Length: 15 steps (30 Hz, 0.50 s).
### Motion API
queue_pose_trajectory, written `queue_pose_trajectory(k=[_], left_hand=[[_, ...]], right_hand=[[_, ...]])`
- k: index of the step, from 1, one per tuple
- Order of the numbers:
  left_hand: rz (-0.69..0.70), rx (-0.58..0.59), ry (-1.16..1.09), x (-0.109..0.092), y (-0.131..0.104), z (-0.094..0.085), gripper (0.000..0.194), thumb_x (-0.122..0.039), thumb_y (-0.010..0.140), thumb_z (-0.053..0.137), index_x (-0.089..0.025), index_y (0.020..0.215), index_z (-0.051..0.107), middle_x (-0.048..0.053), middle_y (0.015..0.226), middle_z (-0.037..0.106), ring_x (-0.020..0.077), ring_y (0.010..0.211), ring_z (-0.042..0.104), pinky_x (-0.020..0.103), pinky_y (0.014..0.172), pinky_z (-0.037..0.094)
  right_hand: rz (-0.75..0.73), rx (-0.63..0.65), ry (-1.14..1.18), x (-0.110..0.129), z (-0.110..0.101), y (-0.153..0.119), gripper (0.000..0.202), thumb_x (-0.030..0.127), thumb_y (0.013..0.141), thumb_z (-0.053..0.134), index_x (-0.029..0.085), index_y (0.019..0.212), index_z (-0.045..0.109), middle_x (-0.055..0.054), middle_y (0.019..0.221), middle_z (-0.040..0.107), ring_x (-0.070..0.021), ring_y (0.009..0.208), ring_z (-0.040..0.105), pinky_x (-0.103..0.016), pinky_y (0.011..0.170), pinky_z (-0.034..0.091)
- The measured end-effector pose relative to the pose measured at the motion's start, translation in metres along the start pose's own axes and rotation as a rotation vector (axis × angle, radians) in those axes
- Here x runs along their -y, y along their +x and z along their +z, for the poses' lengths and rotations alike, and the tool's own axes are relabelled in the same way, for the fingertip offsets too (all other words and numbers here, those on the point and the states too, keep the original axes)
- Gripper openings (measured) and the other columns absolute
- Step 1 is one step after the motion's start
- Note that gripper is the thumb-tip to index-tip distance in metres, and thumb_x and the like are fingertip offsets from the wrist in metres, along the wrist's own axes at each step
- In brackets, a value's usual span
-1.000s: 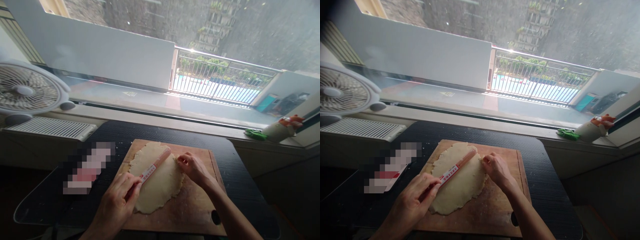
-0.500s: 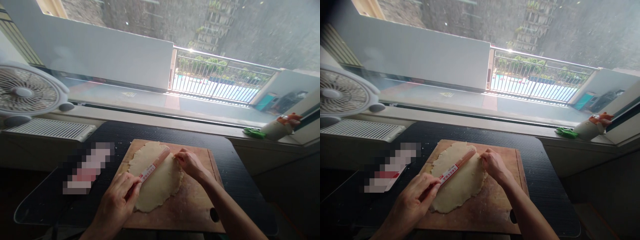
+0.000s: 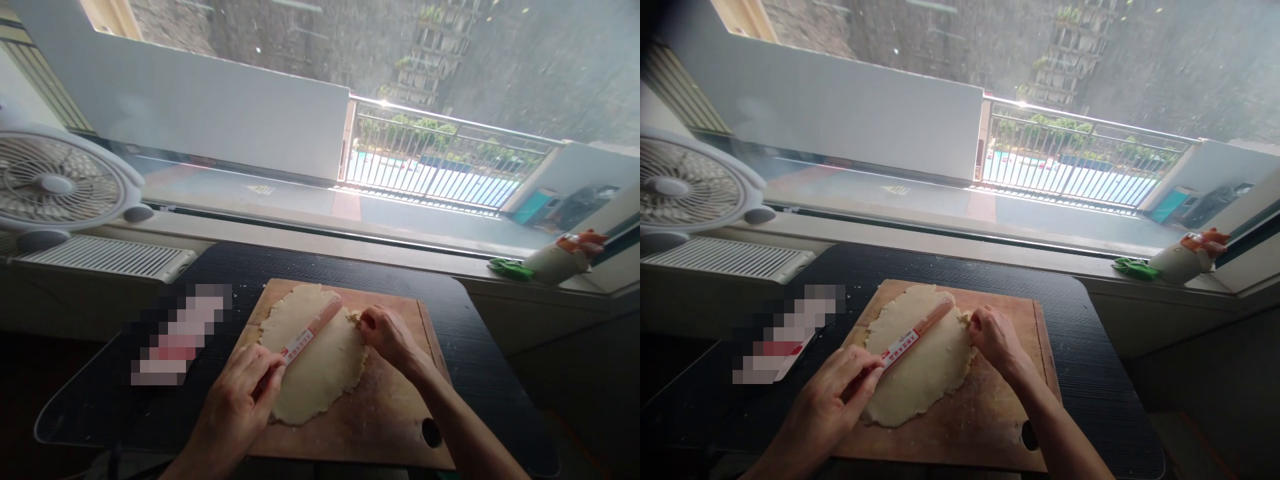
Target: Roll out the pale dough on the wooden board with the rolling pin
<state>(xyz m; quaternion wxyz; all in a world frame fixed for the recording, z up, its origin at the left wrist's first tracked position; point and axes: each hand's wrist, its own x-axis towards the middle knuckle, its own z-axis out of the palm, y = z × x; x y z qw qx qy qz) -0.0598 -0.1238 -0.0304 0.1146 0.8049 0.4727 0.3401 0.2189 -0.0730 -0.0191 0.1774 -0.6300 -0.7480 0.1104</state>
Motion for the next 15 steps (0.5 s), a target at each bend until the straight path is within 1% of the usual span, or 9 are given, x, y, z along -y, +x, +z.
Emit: queue_pose_trajectory(k=[3, 6, 8, 11, 13, 15], left_hand=[[0.000, 0.004, -0.005, -0.001, 0.000, 0.000, 0.006, -0.021, 0.086, 0.051, -0.021, 0.090, 0.054, 0.002, 0.085, 0.055, 0.0167, 0.083, 0.053, 0.030, 0.076, 0.043], [0.001, 0.004, -0.004, -0.001, 0.000, 0.000, 0.005, -0.020, 0.086, 0.050, -0.021, 0.089, 0.054, 0.002, 0.085, 0.055, 0.0164, 0.083, 0.053, 0.030, 0.076, 0.043], [0.007, 0.005, 0.000, 0.000, 0.000, 0.000, 0.006, -0.020, 0.086, 0.050, -0.022, 0.090, 0.054, 0.002, 0.085, 0.055, 0.0162, 0.083, 0.053, 0.030, 0.076, 0.043], [0.009, 0.012, 0.009, 0.000, 0.000, 0.000, 0.007, -0.022, 0.086, 0.051, -0.022, 0.091, 0.054, 0.002, 0.086, 0.056, 0.0164, 0.083, 0.054, 0.030, 0.076, 0.044], [-0.001, 0.008, 0.015, 0.001, 0.000, 0.001, 0.009, -0.024, 0.086, 0.051, -0.022, 0.094, 0.055, 0.002, 0.087, 0.057, 0.0169, 0.085, 0.055, 0.029, 0.077, 0.044], [-0.020, -0.001, 0.034, 0.002, 0.000, 0.002, 0.015, -0.026, 0.086, 0.050, -0.023, 0.100, 0.054, 0.003, 0.092, 0.058, 0.0177, 0.089, 0.056, 0.030, 0.080, 0.045]], right_hand=[[-0.018, -0.028, 0.029, 0.001, -0.002, -0.003, 0.013, 0.016, 0.080, 0.051, 0.019, 0.071, 0.059, 0.000, 0.071, 0.058, -0.0109, 0.065, 0.050, -0.022, 0.060, 0.032], [-0.093, 0.047, 0.081, 0.003, -0.011, -0.008, 0.018, 0.021, 0.085, 0.049, 0.020, 0.074, 0.063, -0.002, 0.082, 0.060, -0.0104, 0.068, 0.052, -0.021, 0.063, 0.035], [-0.126, 0.091, 0.116, 0.003, -0.018, -0.008, 0.021, 0.023, 0.088, 0.046, 0.020, 0.080, 0.065, -0.002, 0.086, 0.061, -0.0111, 0.072, 0.055, -0.022, 0.066, 0.037], [-0.100, 0.016, 0.127, 0.002, -0.024, -0.001, 0.021, 0.019, 0.087, 0.045, 0.020, 0.092, 0.065, -0.004, 0.089, 0.063, -0.0138, 0.082, 0.056, -0.023, 0.072, 0.039], [-0.093, -0.005, 0.126, 0.003, -0.020, 0.006, 0.019, 0.018, 0.086, 0.046, 0.020, 0.089, 0.065, -0.004, 0.089, 0.063, -0.0136, 0.082, 0.056, -0.023, 0.072, 0.039], [-0.106, 0.032, 0.121, 0.004, -0.012, 0.011, 0.018, 0.017, 0.085, 0.047, 0.019, 0.080, 0.064, -0.003, 0.084, 0.062, -0.0120, 0.076, 0.055, -0.021, 0.069, 0.038]])
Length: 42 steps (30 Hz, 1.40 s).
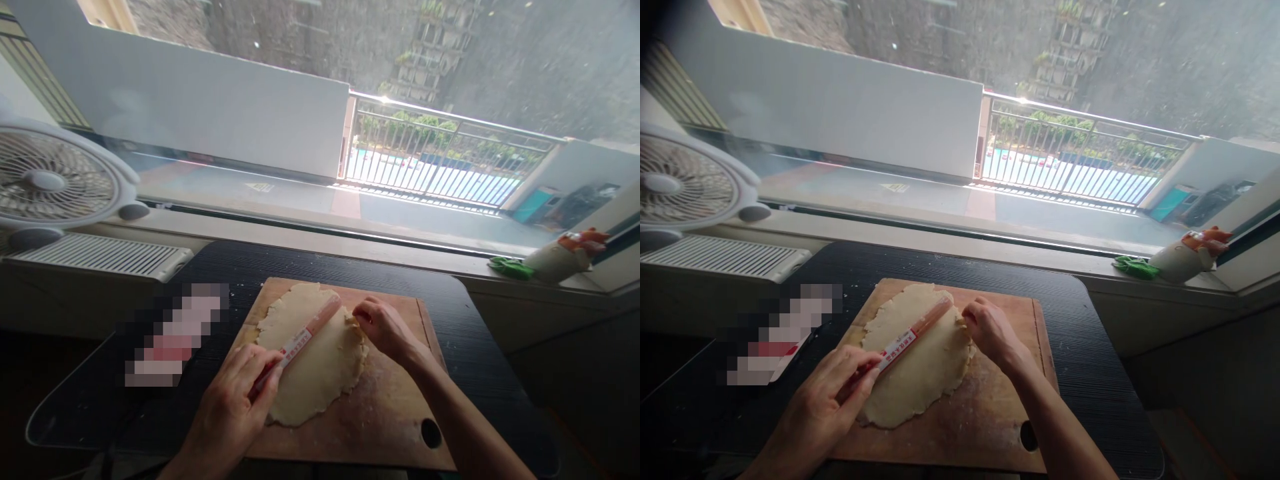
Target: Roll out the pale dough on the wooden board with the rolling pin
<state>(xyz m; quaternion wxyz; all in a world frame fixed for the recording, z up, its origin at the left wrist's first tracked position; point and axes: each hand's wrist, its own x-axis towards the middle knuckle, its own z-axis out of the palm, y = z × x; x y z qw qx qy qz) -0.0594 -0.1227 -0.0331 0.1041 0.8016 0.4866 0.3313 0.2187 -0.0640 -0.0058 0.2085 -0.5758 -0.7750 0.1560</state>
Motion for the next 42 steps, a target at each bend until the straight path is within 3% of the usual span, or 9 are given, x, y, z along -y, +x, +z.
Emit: queue_pose_trajectory(k=[4, 7, 11, 14, 18, 23, 30, 37, 42], left_hand=[[-0.039, 0.038, 0.136, 0.006, -0.003, 0.005, 0.032, -0.032, 0.085, 0.051, -0.022, 0.115, 0.052, 0.005, 0.101, 0.059, 0.0203, 0.096, 0.057, 0.033, 0.085, 0.046], [-0.045, 0.107, 0.213, 0.009, -0.004, 0.004, 0.031, -0.031, 0.082, 0.053, -0.022, 0.112, 0.055, 0.005, 0.099, 0.060, 0.0215, 0.093, 0.059, 0.034, 0.082, 0.048], [0.021, 0.185, 0.157, -0.007, 0.012, -0.007, 0.030, -0.026, 0.083, 0.050, -0.023, 0.113, 0.053, 0.005, 0.104, 0.059, 0.0198, 0.094, 0.058, 0.031, 0.081, 0.047], [0.099, 0.259, 0.159, -0.030, 0.040, -0.010, 0.028, -0.023, 0.084, 0.049, -0.024, 0.110, 0.055, 0.005, 0.099, 0.059, 0.0203, 0.091, 0.056, 0.032, 0.079, 0.046], [0.155, 0.309, 0.213, -0.045, 0.064, 0.001, 0.022, -0.019, 0.082, 0.048, -0.024, 0.100, 0.060, 0.005, 0.090, 0.058, 0.0207, 0.086, 0.056, 0.033, 0.076, 0.044], [0.182, 0.248, 0.252, -0.027, 0.057, 0.015, 0.035, -0.025, 0.085, 0.048, -0.025, 0.119, 0.055, 0.006, 0.092, 0.058, 0.0196, 0.084, 0.054, 0.032, 0.074, 0.042], [0.142, 0.255, 0.317, -0.011, 0.065, 0.021, 0.033, -0.034, 0.092, 0.038, -0.024, 0.117, 0.057, 0.006, 0.090, 0.056, 0.0191, 0.085, 0.052, 0.034, 0.078, 0.041], [0.161, 0.305, 0.238, -0.015, 0.031, 0.009, 0.035, -0.033, 0.090, 0.043, -0.029, 0.123, 0.053, 0.004, 0.087, 0.056, 0.0181, 0.081, 0.053, 0.031, 0.072, 0.042], [0.130, 0.303, 0.311, 0.000, 0.059, 0.007, 0.034, -0.034, 0.092, 0.037, -0.026, 0.119, 0.057, 0.005, 0.086, 0.056, 0.0184, 0.082, 0.053, 0.032, 0.072, 0.042]], right_hand=[[-0.016, 0.040, -0.027, 0.000, 0.011, 0.001, 0.017, 0.016, 0.084, 0.048, 0.018, 0.075, 0.062, -0.002, 0.080, 0.061, -0.0111, 0.073, 0.054, -0.021, 0.066, 0.036], [-0.012, 0.034, -0.017, 0.000, -0.004, -0.002, 0.018, 0.022, 0.086, 0.047, 0.019, 0.079, 0.063, -0.001, 0.077, 0.062, -0.0116, 0.070, 0.054, -0.021, 0.063, 0.036], [0.050, -0.241, 0.010, 0.002, -0.033, 0.006, 0.021, 0.026, 0.089, 0.043, 0.023, 0.098, 0.062, -0.001, 0.092, 0.064, -0.0132, 0.079, 0.057, -0.023, 0.071, 0.040], [-0.002, -0.374, 0.018, 0.004, -0.034, 0.026, 0.023, 0.023, 0.089, 0.042, 0.022, 0.102, 0.061, -0.003, 0.102, 0.062, -0.0145, 0.090, 0.056, -0.025, 0.081, 0.040], [-0.033, -0.223, -0.026, 0.003, -0.007, 0.046, 0.031, 0.026, 0.090, 0.041, 0.020, 0.116, 0.055, -0.007, 0.114, 0.056, -0.0170, 0.105, 0.050, -0.029, 0.090, 0.038], [-0.086, -0.093, -0.160, 0.005, 0.024, 0.048, 0.039, 0.036, 0.092, 0.038, 0.023, 0.128, 0.044, -0.007, 0.123, 0.051, -0.0192, 0.117, 0.041, -0.035, 0.100, 0.029], [-0.014, -0.095, -0.242, 0.013, 0.025, 0.073, 0.042, 0.043, 0.093, 0.035, 0.021, 0.128, 0.043, -0.009, 0.123, 0.050, -0.0220, 0.115, 0.041, -0.037, 0.098, 0.028], [-0.037, -0.067, -0.239, 0.011, 0.022, 0.002, 0.040, 0.039, 0.093, 0.034, 0.026, 0.129, 0.043, -0.005, 0.129, 0.047, -0.0243, 0.129, 0.027, -0.040, 0.105, 0.019], [0.043, -0.044, -0.249, 0.011, 0.028, 0.053, 0.045, 0.043, 0.094, 0.030, 0.021, 0.132, 0.040, -0.009, 0.130, 0.047, -0.0249, 0.130, 0.026, -0.042, 0.103, 0.022]])
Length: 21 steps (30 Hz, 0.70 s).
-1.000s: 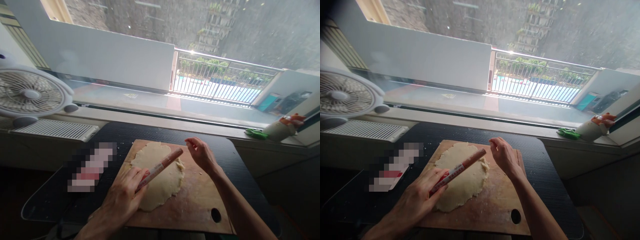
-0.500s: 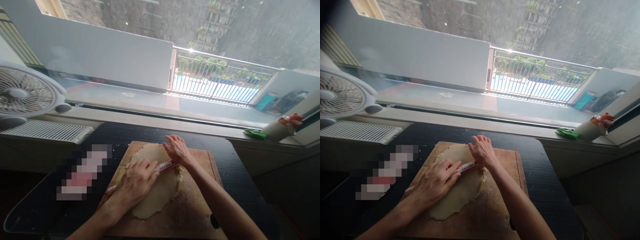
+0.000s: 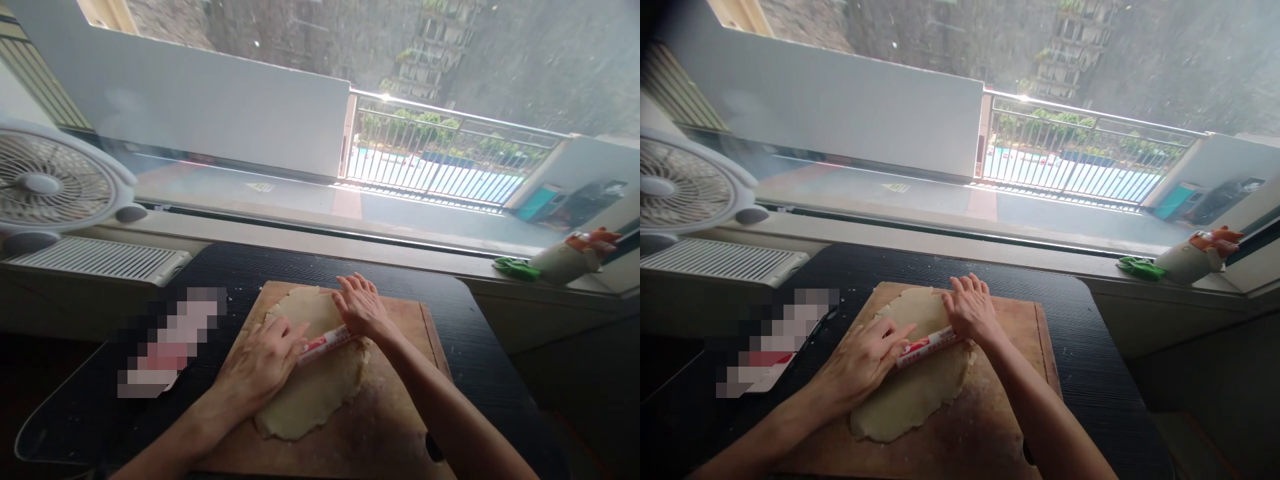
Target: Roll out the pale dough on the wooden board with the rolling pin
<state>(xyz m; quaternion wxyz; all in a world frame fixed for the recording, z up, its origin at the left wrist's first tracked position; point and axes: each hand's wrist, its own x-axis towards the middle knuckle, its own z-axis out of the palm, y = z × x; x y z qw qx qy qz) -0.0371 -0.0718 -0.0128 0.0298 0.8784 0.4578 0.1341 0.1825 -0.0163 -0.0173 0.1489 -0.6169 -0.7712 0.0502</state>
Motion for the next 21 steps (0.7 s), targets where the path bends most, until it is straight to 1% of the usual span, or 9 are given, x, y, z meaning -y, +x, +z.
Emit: queue_pose_trajectory(k=[2, 3, 7, 9, 11, 14, 16, 18, 21], left_hand=[[-0.015, 0.000, 0.036, 0.003, 0.003, -0.001, 0.035, -0.034, 0.093, 0.035, -0.025, 0.119, 0.058, 0.005, 0.086, 0.056, 0.0184, 0.082, 0.053, 0.032, 0.072, 0.041], [-0.008, 0.008, 0.046, 0.002, 0.000, 0.000, 0.036, -0.034, 0.093, 0.034, -0.026, 0.120, 0.057, 0.005, 0.086, 0.056, 0.0183, 0.082, 0.053, 0.032, 0.073, 0.041], [0.035, 0.048, 0.045, -0.012, -0.027, 0.002, 0.039, -0.037, 0.092, 0.037, -0.030, 0.130, 0.046, 0.004, 0.091, 0.057, 0.0186, 0.084, 0.054, 0.033, 0.075, 0.041], [0.030, 0.053, 0.029, -0.015, -0.033, 0.002, 0.042, -0.038, 0.092, 0.039, -0.030, 0.133, 0.043, 0.004, 0.094, 0.057, 0.0191, 0.087, 0.054, 0.034, 0.076, 0.042], [0.017, 0.068, -0.001, -0.011, -0.027, 0.001, 0.043, -0.041, 0.091, 0.039, -0.029, 0.132, 0.044, 0.005, 0.097, 0.057, 0.0197, 0.090, 0.053, 0.034, 0.079, 0.042], [-0.005, 0.096, -0.052, 0.002, -0.011, -0.001, 0.041, -0.042, 0.092, 0.037, -0.029, 0.129, 0.048, 0.005, 0.095, 0.055, 0.0194, 0.089, 0.053, 0.034, 0.080, 0.042], [-0.016, 0.089, -0.072, 0.008, -0.007, -0.001, 0.040, -0.041, 0.092, 0.036, -0.030, 0.128, 0.049, 0.005, 0.093, 0.054, 0.0187, 0.087, 0.053, 0.034, 0.079, 0.042], [-0.011, 0.074, -0.078, 0.007, -0.013, 0.001, 0.041, -0.041, 0.092, 0.038, -0.031, 0.130, 0.047, 0.004, 0.092, 0.054, 0.0185, 0.086, 0.052, 0.033, 0.078, 0.042], [-0.003, 0.078, -0.071, -0.001, -0.027, 0.003, 0.044, -0.038, 0.091, 0.041, -0.032, 0.135, 0.040, 0.004, 0.094, 0.055, 0.0187, 0.086, 0.052, 0.032, 0.077, 0.042]], right_hand=[[0.026, 0.028, -0.004, 0.002, 0.001, 0.015, 0.047, 0.045, 0.094, 0.028, 0.020, 0.132, 0.039, -0.009, 0.131, 0.046, -0.0251, 0.130, 0.026, -0.042, 0.103, 0.022], [0.025, 0.039, -0.004, 0.003, 0.000, 0.014, 0.048, 0.045, 0.094, 0.027, 0.020, 0.133, 0.038, -0.009, 0.131, 0.045, -0.0250, 0.130, 0.026, -0.042, 0.103, 0.022], [-0.035, 0.041, -0.010, 0.000, -0.005, -0.027, 0.047, 0.047, 0.094, 0.026, 0.025, 0.132, 0.039, -0.006, 0.133, 0.044, -0.0238, 0.131, 0.024, -0.040, 0.105, 0.020], [-0.053, 0.034, -0.019, -0.002, -0.006, -0.038, 0.045, 0.047, 0.093, 0.027, 0.026, 0.131, 0.040, -0.005, 0.132, 0.044, -0.0234, 0.131, 0.025, -0.039, 0.105, 0.019], [-0.057, 0.022, -0.019, -0.001, -0.005, -0.026, 0.045, 0.047, 0.093, 0.029, 0.026, 0.131, 0.041, -0.005, 0.131, 0.045, -0.0232, 0.131, 0.024, -0.039, 0.105, 0.019], [-0.048, -0.025, -0.009, 0.007, 0.000, 0.020, 0.047, 0.047, 0.093, 0.031, 0.023, 0.132, 0.040, -0.006, 0.131, 0.045, -0.0232, 0.132, 0.021, -0.039, 0.106, 0.018], [-0.058, -0.019, 0.006, 0.010, 0.002, 0.042, 0.048, 0.048, 0.093, 0.031, 0.021, 0.132, 0.039, -0.006, 0.131, 0.045, -0.0228, 0.132, 0.021, -0.039, 0.106, 0.017], [-0.078, 0.020, 0.029, 0.010, 0.001, 0.043, 0.051, 0.050, 0.092, 0.031, 0.021, 0.134, 0.037, -0.007, 0.132, 0.045, -0.0228, 0.132, 0.020, -0.039, 0.105, 0.018], [-0.153, 0.088, 0.047, 0.001, -0.002, 0.016, 0.054, 0.054, 0.092, 0.029, 0.022, 0.134, 0.037, -0.006, 0.131, 0.046, -0.0228, 0.133, 0.019, -0.038, 0.105, 0.018]])
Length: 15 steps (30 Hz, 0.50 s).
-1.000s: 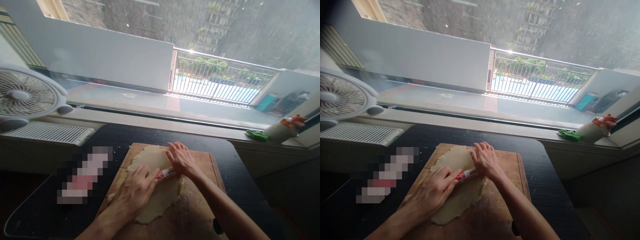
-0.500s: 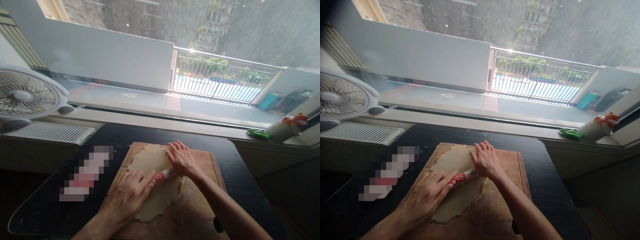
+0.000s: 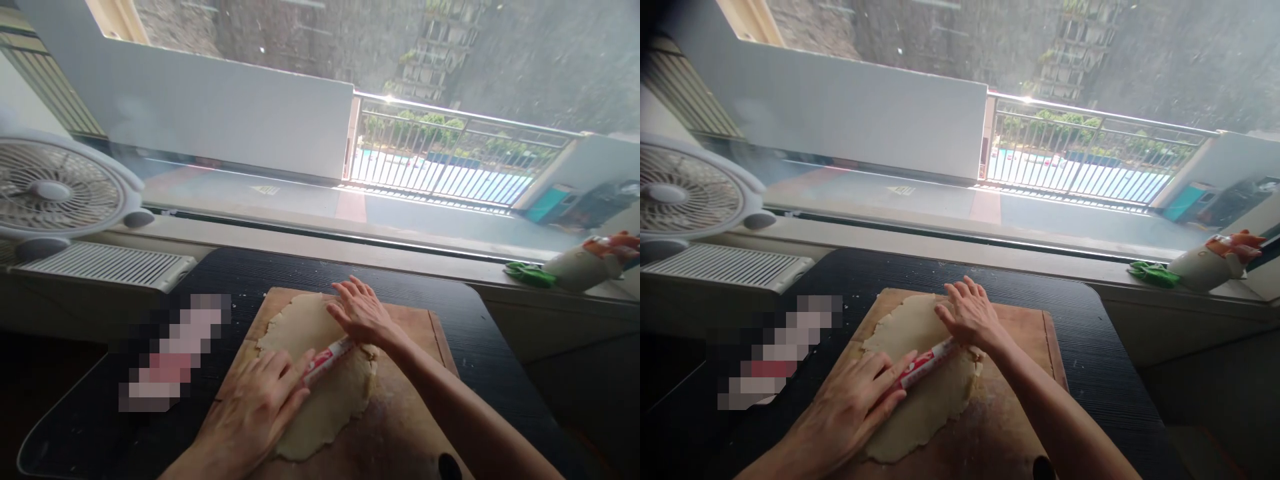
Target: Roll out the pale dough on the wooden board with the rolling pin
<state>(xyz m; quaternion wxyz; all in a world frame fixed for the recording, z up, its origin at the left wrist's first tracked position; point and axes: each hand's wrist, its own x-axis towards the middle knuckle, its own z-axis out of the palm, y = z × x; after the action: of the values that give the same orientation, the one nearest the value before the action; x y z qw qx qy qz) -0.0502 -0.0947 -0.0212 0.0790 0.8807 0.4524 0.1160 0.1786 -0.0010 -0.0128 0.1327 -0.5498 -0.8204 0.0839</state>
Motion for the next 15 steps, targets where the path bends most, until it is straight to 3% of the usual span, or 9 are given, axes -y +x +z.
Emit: queue_pose_trajectory(k=[3, 9, 15], left_hand=[[-0.008, 0.027, -0.006, -0.001, 0.000, -0.001, 0.044, -0.039, 0.091, 0.041, -0.033, 0.134, 0.041, 0.004, 0.096, 0.055, 0.0196, 0.089, 0.052, 0.033, 0.079, 0.041], [-0.042, 0.088, -0.045, 0.014, 0.017, -0.009, 0.039, -0.044, 0.092, 0.035, -0.027, 0.122, 0.054, 0.004, 0.093, 0.054, 0.0196, 0.089, 0.052, 0.034, 0.078, 0.041], [-0.047, 0.060, -0.066, 0.000, -0.001, -0.001, 0.040, -0.042, 0.091, 0.040, -0.032, 0.129, 0.046, 0.003, 0.095, 0.055, 0.0192, 0.088, 0.052, 0.035, 0.078, 0.041]], right_hand=[[-0.017, 0.022, -0.014, -0.004, 0.001, -0.010, 0.054, 0.055, 0.091, 0.029, 0.023, 0.134, 0.038, -0.005, 0.132, 0.045, -0.0230, 0.133, 0.020, -0.037, 0.105, 0.018], [0.074, 0.021, -0.031, -0.001, 0.004, 0.033, 0.058, 0.057, 0.090, 0.031, 0.021, 0.135, 0.036, -0.008, 0.133, 0.043, -0.0245, 0.132, 0.021, -0.040, 0.104, 0.019], [0.048, 0.017, -0.028, -0.004, 0.003, -0.019, 0.051, 0.054, 0.092, 0.027, 0.024, 0.132, 0.040, -0.007, 0.131, 0.045, -0.0239, 0.131, 0.024, -0.039, 0.103, 0.021]])
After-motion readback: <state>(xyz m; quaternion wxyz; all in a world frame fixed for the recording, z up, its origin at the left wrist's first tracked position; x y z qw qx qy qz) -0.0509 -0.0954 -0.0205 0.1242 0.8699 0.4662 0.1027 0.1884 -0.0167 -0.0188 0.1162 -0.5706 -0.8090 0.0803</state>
